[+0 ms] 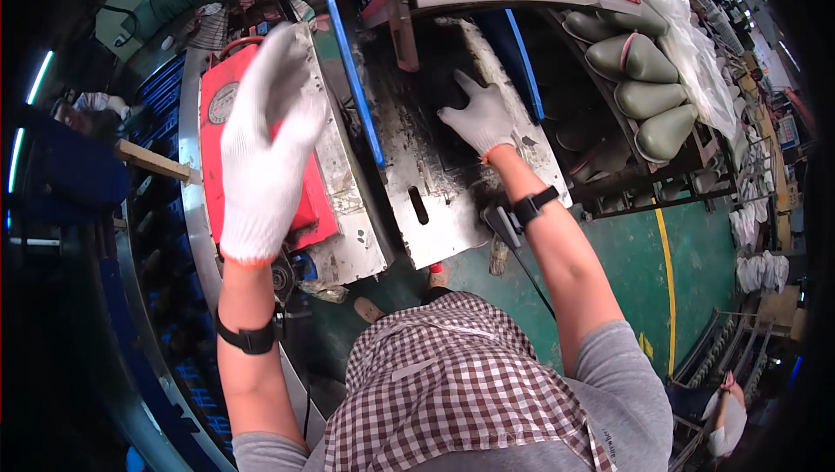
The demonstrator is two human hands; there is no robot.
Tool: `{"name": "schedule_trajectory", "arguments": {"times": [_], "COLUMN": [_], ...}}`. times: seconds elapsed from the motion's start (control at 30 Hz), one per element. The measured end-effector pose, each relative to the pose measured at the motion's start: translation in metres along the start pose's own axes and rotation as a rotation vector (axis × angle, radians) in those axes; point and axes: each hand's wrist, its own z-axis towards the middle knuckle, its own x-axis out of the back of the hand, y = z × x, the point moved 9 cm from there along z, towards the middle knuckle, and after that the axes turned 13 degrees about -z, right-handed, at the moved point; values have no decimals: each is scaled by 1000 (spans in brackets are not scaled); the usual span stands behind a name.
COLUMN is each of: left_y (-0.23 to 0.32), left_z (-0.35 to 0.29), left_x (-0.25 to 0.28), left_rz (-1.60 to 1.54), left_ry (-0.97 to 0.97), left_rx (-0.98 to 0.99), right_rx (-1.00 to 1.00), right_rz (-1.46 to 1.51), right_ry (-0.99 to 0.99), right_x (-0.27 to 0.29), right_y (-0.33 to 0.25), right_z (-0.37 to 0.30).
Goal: Manually place shoe upper onto a lasting machine and operate the machinery to shape the footwear.
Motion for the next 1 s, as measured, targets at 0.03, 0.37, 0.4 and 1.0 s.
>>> {"name": "schedule_trajectory", "arguments": {"times": [0.03,0.37,0.4,1.0], "left_y": [12,76,77,15], "left_z": [18,127,140,50], "left_x": [-5,-93,-107,-170], "left_rz": [9,61,113,326], "left_ry": [23,-246,-343,-365], "left_rx": [-61,-254,-223,-603], "right_rx": [-35,-92,-94,-337], "right_rz": [-84,-229,-241,410], "right_ry": [4,66,67,474], "right_x": [-8,-31,-30,7], "right_y": [3,19,17,191], "right_z": [6,5,5,-169]}}
